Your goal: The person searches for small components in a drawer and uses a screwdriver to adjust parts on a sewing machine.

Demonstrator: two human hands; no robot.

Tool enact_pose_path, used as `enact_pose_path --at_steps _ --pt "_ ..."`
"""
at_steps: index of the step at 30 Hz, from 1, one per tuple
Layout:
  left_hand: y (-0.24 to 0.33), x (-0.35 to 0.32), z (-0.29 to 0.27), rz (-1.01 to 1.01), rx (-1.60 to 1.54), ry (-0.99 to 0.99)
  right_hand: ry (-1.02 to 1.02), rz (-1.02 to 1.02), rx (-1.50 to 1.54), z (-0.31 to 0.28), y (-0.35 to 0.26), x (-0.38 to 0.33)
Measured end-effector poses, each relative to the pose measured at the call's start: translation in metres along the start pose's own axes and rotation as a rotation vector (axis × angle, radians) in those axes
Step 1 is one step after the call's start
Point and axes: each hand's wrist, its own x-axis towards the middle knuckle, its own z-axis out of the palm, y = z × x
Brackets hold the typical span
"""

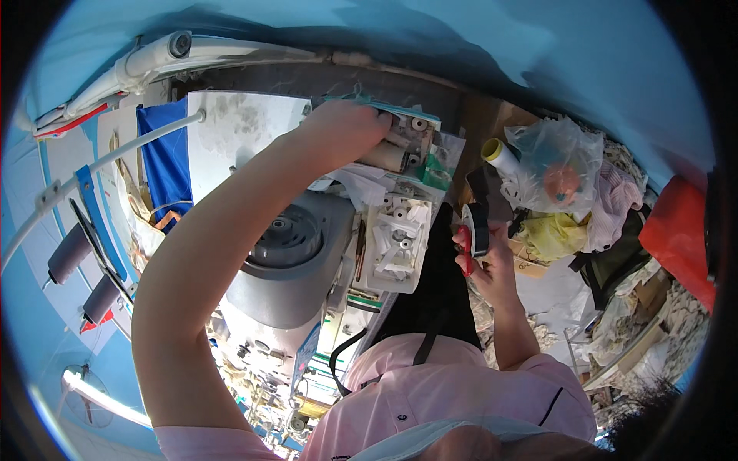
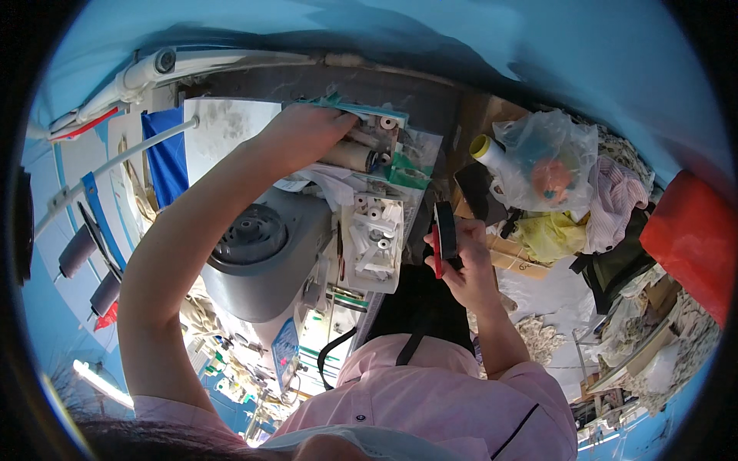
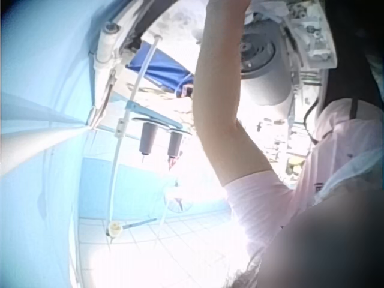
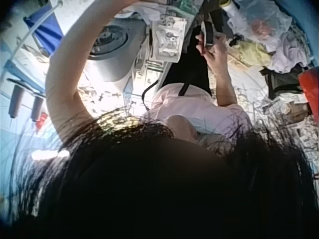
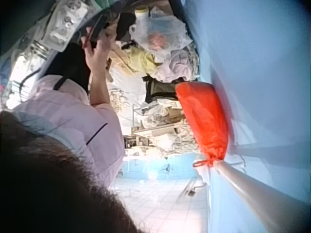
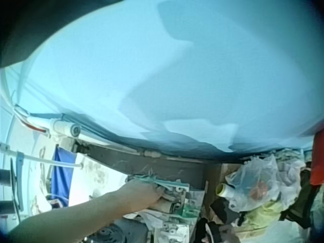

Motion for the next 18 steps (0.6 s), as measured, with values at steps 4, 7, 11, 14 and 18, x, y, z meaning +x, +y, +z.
enact_pose_path --at_steps 4,7,11,14,18 --pt "0.001 0.013 0.006 0.17 0.277 -0.007 0.016 -0.006 0.023 0.002 0.003 -0.002" --pt "0.006 0.018 0.012 0.204 0.376 0.068 0.039 -0.035 0.01 0.001 0.008 -0.006" --pt "0.003 0.024 0.013 0.359 0.498 0.122 0.014 0.0 0.041 -0.001 0.012 -0.011" --pt "0.002 0.029 0.013 0.471 0.572 0.105 -0.003 -0.002 0.008 -0.001 0.01 -0.012" --pt "0.002 0.029 0.007 0.57 0.62 0.13 -0.008 0.007 0.01 -0.002 0.01 -0.014"
